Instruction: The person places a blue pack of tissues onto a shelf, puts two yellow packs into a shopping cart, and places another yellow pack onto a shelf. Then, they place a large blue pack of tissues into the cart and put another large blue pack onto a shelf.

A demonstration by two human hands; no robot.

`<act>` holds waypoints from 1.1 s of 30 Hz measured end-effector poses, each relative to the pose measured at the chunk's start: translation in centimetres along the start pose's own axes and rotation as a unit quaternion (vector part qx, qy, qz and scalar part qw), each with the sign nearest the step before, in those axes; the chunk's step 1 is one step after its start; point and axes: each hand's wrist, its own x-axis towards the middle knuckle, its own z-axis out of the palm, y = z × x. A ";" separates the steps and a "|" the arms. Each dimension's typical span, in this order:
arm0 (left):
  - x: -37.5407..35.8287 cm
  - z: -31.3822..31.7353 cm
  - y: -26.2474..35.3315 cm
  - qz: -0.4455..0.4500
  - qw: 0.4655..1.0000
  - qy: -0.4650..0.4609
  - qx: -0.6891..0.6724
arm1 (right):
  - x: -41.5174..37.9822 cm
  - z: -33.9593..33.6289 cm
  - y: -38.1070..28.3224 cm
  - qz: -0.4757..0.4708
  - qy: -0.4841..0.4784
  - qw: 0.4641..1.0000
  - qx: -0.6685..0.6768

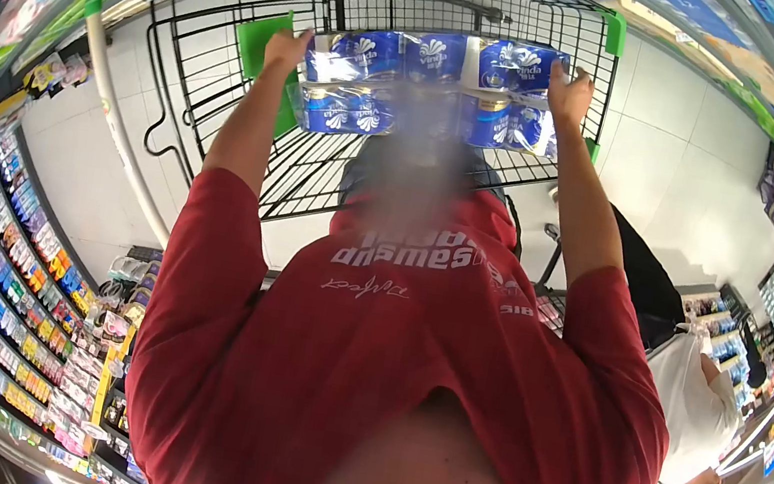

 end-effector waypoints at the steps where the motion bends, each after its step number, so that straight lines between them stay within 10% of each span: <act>1: 1.3 0.1 -0.1 -0.013 0.999 -0.042 -0.018 | 1.2 0.6 -0.4 0.047 -0.012 0.999 -0.008; 6: 3.0 4.5 -1.2 -0.178 0.958 -0.073 -0.213 | 6.3 2.9 -0.3 0.360 -0.209 0.889 0.189; 13: 0.0 3.3 1.4 -0.298 0.828 -0.142 -0.454 | 8.0 3.6 2.0 0.383 -0.439 0.701 0.411; 16: 0.3 3.7 1.6 -0.228 0.756 -0.184 -0.586 | 8.3 3.7 1.9 0.425 -0.428 0.699 0.384; 33: -3.9 1.3 1.6 -0.162 0.744 -0.140 -0.633 | 6.9 0.1 1.7 0.390 -0.398 0.713 0.426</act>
